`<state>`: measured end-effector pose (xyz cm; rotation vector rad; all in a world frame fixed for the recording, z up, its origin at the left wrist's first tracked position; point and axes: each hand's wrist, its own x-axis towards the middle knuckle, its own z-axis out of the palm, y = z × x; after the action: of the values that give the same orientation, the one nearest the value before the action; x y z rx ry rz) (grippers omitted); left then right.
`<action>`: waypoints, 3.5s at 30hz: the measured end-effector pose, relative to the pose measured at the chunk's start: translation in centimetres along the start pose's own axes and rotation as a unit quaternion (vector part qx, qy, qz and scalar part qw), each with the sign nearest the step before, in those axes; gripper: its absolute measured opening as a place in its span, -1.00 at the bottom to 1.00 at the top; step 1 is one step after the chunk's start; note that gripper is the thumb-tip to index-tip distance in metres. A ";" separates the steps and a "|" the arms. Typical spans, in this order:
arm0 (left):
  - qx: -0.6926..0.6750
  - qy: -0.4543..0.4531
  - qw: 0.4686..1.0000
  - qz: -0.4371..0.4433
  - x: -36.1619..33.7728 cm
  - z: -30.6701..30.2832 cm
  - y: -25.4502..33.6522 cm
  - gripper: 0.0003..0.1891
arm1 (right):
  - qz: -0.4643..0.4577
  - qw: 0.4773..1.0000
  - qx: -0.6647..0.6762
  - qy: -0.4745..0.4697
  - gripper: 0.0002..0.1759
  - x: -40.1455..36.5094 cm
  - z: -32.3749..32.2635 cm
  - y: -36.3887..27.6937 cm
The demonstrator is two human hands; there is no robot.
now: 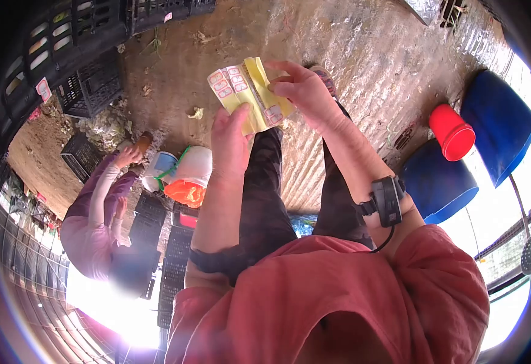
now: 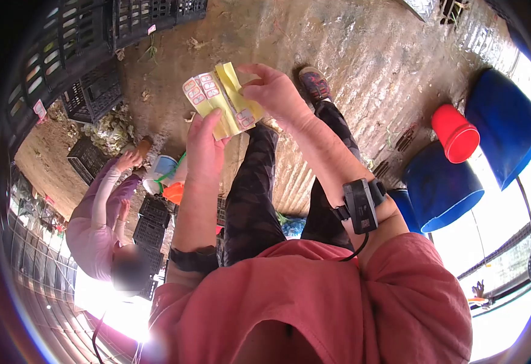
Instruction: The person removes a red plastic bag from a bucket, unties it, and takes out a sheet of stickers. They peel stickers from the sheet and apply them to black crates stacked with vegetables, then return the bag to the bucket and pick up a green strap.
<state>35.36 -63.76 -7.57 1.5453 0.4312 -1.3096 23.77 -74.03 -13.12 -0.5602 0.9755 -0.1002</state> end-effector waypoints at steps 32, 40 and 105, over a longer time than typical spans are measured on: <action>0.065 -0.005 0.998 0.013 1.0 4.2 -2.3 -0.74 | -0.135 0.953 -0.257 0.083 -0.80 -3.5 -3.0 0.0; 0.048 -0.029 0.997 -0.053 2.1 3.4 -1.8 -0.72 | -0.110 0.958 -0.259 0.056 -0.87 -2.9 -2.8 -0.1; 0.234 0.105 0.949 0.184 4.0 2.4 -1.3 -0.80 | -0.283 0.836 -0.445 0.152 -0.87 -0.6 0.5 1.0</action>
<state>34.48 -66.60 -11.42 2.0564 -0.0554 -0.9958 23.64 -72.81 -12.96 -1.7414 1.1115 -0.2749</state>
